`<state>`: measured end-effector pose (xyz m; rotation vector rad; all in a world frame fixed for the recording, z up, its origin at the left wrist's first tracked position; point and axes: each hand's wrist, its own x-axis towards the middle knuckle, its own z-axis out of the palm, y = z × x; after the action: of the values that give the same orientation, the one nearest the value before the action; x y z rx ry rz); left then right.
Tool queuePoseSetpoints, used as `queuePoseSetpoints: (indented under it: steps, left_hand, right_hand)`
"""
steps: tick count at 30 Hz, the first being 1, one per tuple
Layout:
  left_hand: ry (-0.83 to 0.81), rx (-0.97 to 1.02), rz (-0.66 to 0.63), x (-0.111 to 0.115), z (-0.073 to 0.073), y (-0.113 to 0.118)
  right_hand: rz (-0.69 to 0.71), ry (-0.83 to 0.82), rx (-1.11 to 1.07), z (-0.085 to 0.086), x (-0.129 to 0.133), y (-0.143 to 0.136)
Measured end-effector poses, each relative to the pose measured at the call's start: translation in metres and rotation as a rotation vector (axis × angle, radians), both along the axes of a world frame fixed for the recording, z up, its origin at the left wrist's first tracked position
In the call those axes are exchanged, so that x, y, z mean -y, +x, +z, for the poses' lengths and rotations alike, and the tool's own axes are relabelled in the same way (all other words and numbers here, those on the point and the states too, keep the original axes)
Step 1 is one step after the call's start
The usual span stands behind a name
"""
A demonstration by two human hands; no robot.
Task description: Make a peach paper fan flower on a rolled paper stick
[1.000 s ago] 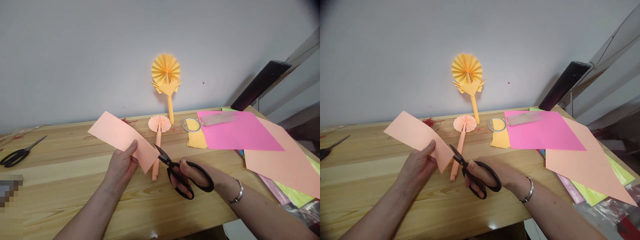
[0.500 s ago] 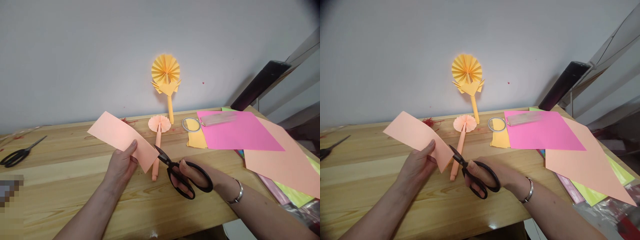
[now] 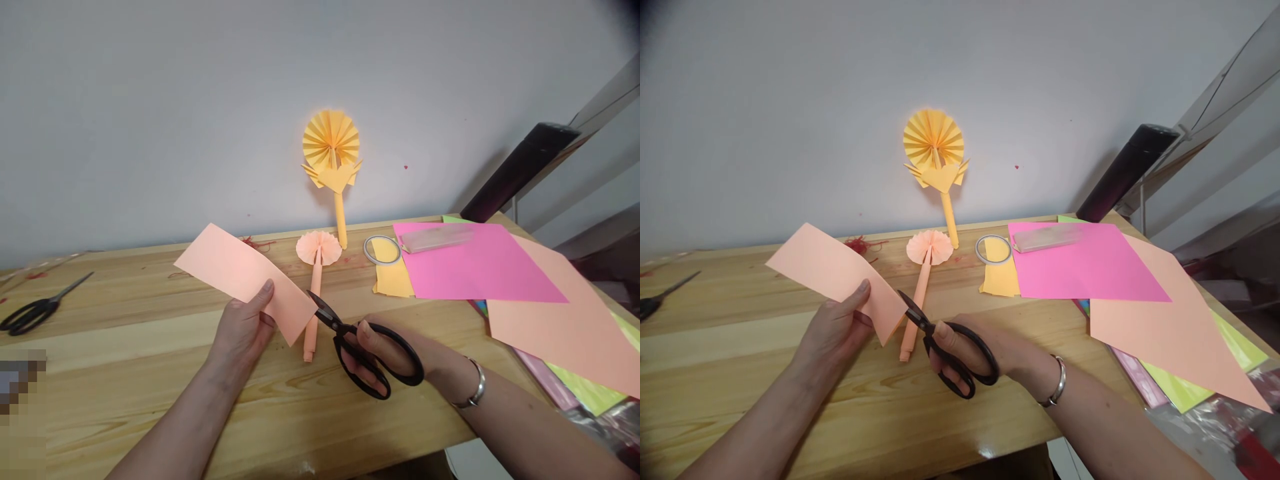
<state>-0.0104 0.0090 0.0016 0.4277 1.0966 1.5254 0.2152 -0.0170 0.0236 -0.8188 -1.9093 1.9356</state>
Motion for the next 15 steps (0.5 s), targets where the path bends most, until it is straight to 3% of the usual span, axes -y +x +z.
queuePoseSetpoints:
  steps: [15]
  left_hand:
    - [-0.011,0.025,0.012,-0.0001,0.002,0.0008]
  right_hand:
    - [-0.011,-0.026,-0.005,0.0005,-0.0007,-0.0024]
